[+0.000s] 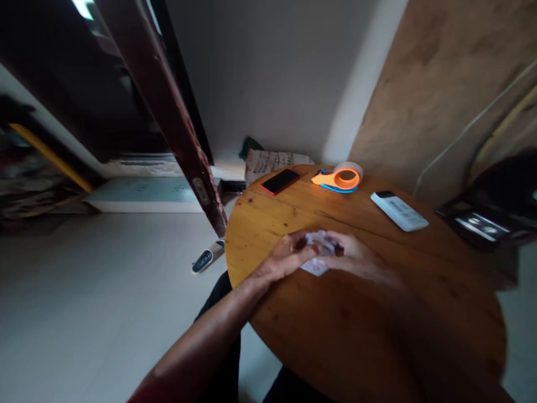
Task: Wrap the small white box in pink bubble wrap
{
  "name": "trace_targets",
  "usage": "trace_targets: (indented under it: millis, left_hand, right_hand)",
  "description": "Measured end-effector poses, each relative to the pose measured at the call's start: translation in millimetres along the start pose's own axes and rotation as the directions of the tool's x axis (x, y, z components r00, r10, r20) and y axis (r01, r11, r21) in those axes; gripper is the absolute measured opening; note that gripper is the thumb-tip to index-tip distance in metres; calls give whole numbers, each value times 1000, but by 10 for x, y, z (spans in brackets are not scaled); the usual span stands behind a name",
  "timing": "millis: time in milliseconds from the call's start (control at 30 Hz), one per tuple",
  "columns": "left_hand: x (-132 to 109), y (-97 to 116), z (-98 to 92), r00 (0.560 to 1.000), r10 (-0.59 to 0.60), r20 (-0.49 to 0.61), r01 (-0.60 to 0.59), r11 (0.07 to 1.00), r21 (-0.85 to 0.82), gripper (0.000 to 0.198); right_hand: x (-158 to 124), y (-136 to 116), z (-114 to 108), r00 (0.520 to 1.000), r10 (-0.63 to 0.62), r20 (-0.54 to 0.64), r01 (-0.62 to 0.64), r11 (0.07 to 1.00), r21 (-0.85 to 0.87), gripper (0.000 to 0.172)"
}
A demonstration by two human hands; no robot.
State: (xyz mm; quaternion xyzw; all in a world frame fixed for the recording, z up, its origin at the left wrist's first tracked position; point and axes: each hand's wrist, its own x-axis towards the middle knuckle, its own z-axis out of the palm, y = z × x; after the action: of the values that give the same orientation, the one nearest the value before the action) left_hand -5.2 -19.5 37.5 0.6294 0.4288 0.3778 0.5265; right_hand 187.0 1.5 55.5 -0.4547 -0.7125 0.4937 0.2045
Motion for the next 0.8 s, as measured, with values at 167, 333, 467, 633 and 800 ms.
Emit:
trace_targets:
  millis: [167, 333, 467, 633, 800]
  left_hand:
    - [58, -66, -20, 988, 4, 154, 50, 937, -346, 41]
    - [100, -156, 14, 988, -59, 141, 120, 872, -474, 54]
    - [122, -179, 28, 991, -85, 103, 126, 848, -514, 50]
    - [137, -184, 35, 994, -97, 57, 113, 835, -539, 49]
    - [140, -187, 39, 990, -114, 84, 142, 804, -578, 45]
  right_hand:
    - [57, 139, -55, 998, 36, 45, -42, 990, 133, 37]
    - [38, 145, -68, 998, 31, 48, -38, 987, 153, 34]
    - [11, 101, -51, 1000, 2, 9, -4, 982, 188, 39]
    - [1, 62, 51, 989, -32, -144, 38, 999, 39, 54]
    - [-45, 22, 32, 971, -103, -216, 87, 993, -85, 58]
